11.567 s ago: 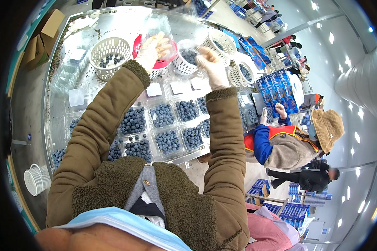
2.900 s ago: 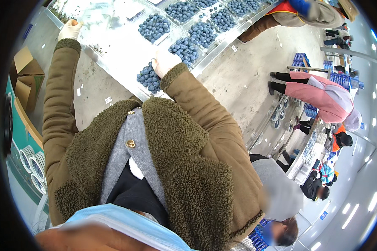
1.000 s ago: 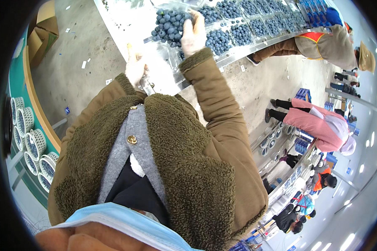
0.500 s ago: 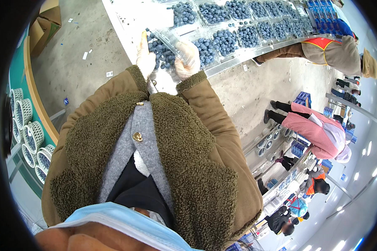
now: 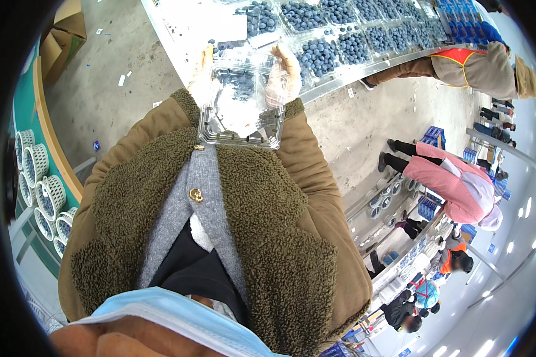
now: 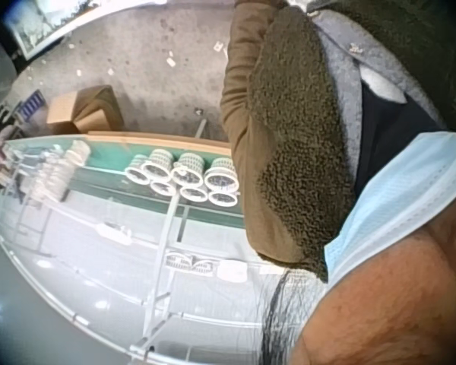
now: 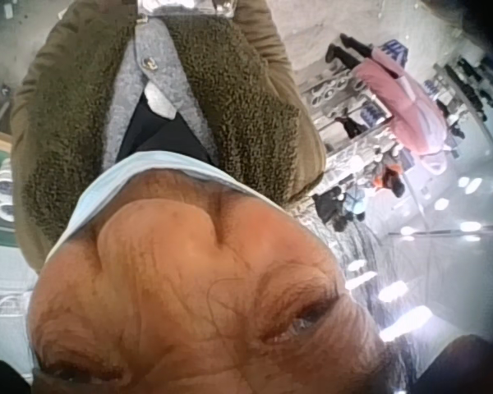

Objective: The person repeatedly scoops blueberries from a bulk bin into clear plastic clamshell containers, closes the lids, and places the filled containers on a nearby table. The process is repeated continuously throughout the clip.

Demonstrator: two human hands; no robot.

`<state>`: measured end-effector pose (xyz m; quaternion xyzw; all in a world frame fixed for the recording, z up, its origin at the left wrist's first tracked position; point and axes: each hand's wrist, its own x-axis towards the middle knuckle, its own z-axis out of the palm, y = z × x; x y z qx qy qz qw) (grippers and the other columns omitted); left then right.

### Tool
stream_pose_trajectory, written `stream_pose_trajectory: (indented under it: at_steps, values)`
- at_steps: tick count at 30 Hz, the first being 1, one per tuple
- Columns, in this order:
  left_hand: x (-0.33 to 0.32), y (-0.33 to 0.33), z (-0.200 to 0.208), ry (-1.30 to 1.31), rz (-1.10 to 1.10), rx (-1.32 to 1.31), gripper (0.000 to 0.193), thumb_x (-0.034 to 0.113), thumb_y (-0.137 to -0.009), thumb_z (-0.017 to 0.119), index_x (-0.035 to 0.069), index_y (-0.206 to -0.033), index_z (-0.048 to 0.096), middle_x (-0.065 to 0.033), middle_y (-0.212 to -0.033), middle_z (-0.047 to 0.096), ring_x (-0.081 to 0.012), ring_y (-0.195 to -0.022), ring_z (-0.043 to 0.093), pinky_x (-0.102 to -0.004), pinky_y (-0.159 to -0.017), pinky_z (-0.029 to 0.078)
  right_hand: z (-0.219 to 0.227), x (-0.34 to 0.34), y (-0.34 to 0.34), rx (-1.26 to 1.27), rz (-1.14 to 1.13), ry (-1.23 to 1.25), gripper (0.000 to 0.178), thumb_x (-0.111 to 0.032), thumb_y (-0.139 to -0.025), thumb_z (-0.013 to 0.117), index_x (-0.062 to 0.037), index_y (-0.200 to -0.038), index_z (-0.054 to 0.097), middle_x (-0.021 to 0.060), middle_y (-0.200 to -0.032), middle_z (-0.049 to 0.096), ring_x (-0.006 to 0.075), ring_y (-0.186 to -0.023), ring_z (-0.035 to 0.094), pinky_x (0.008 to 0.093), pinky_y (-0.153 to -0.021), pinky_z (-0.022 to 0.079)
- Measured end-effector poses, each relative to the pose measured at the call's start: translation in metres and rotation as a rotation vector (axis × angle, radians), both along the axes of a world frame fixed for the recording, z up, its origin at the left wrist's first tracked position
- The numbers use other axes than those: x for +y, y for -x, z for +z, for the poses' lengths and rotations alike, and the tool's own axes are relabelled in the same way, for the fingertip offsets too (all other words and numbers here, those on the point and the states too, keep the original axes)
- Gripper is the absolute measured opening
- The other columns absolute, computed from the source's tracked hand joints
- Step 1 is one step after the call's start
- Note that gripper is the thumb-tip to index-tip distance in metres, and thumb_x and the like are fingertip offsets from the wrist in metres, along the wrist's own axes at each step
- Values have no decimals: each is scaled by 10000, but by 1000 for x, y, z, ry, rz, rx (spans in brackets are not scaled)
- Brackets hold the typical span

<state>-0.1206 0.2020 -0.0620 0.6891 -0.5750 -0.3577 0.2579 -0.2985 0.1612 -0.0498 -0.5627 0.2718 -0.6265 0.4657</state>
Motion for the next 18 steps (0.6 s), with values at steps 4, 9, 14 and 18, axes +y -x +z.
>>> stream_pose_trajectory:
  at_steps: [4, 9, 14, 18]
  values:
    - [3, 1, 4, -22, -1, -8, 882, 18, -679, 464, 101, -1388, -55, -271, -1407, 56, -408, -1294, 135, -381, -1064, 161, 12, -14, 1, 116, -63, -121, 566, -196, -783, 631, -15, -1252, 371, 151, -1121, 513, 224, -1027, 504, 328, -873, 428]
    - [9, -17, 15, 63, 1, 43, 839, 44, -660, 524, 45, -1382, 96, -214, -1417, 121, -313, -1316, 144, -368, -1075, 156, 37, -37, -10, 107, -62, -181, 446, -84, -867, 495, -18, -1273, 323, 111, -1004, 530, 147, -882, 524, 276, -796, 446]
    - [-40, -70, 27, 299, 278, 565, 671, 76, -762, 463, 13, -1355, 156, -192, -1415, 141, -279, -1304, 179, -348, -1074, 161, 66, -78, -2, 329, -3, -365, 548, -38, -859, 467, 10, -1328, 188, 72, -795, 570, 117, -700, 537, 231, -649, 458]
    - [-105, -135, 23, 364, 154, -668, 590, 297, -873, 418, 60, -1360, 184, -177, -1389, 245, -281, -1257, 294, -329, -1047, 237, 68, -91, -4, 322, 9, -475, 430, -51, -860, 466, -28, -1255, 296, 68, -741, 580, 119, -555, 548, 222, -521, 457]
